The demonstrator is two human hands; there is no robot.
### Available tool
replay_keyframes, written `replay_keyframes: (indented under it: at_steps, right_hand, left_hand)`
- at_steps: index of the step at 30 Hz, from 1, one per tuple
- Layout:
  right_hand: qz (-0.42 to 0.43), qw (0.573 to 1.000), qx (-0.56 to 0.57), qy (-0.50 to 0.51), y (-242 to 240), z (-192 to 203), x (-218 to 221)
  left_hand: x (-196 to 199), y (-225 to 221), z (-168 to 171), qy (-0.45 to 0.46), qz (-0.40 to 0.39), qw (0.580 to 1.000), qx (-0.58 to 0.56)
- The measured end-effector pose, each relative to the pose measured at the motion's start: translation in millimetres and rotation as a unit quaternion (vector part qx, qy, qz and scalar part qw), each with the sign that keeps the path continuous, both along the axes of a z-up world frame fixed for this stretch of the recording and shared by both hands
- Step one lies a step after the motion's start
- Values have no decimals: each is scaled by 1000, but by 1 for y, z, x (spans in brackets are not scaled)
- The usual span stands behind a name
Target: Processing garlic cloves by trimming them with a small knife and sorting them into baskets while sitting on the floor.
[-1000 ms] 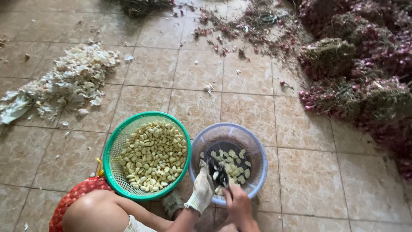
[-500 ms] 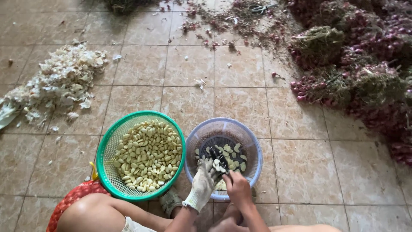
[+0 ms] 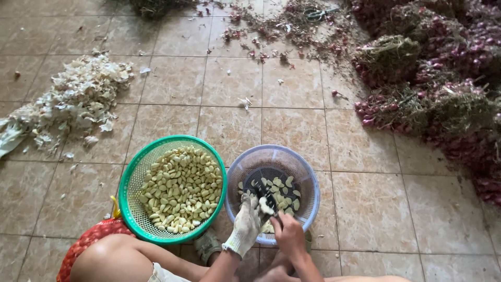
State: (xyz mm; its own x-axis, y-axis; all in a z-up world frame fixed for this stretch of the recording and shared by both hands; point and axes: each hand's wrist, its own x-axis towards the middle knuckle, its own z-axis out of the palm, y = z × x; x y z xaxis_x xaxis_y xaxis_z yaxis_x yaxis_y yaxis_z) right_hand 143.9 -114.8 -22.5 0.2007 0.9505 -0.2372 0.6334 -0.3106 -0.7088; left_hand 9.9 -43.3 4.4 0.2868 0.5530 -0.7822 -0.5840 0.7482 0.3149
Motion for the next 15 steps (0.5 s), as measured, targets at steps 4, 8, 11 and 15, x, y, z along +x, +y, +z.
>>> replay_keyframes:
  at_steps: [4,8,11,15]
  right_hand:
    - [37,998,50,11,-18,13,-15]
    - [0,1000,-14,9,-2,17,-6]
    - [-1,999,35,-37,8,4,3]
    - [23,1000,13,-5,-1,4,-2]
  left_hand:
    - [-2,10,-25,77,197,977,-18]
    - [-4,3,11,-48,55,997,16]
    - [-2,3,10,-32,-4,999,32]
    - [-7,2,-62,-395,446,772,-219]
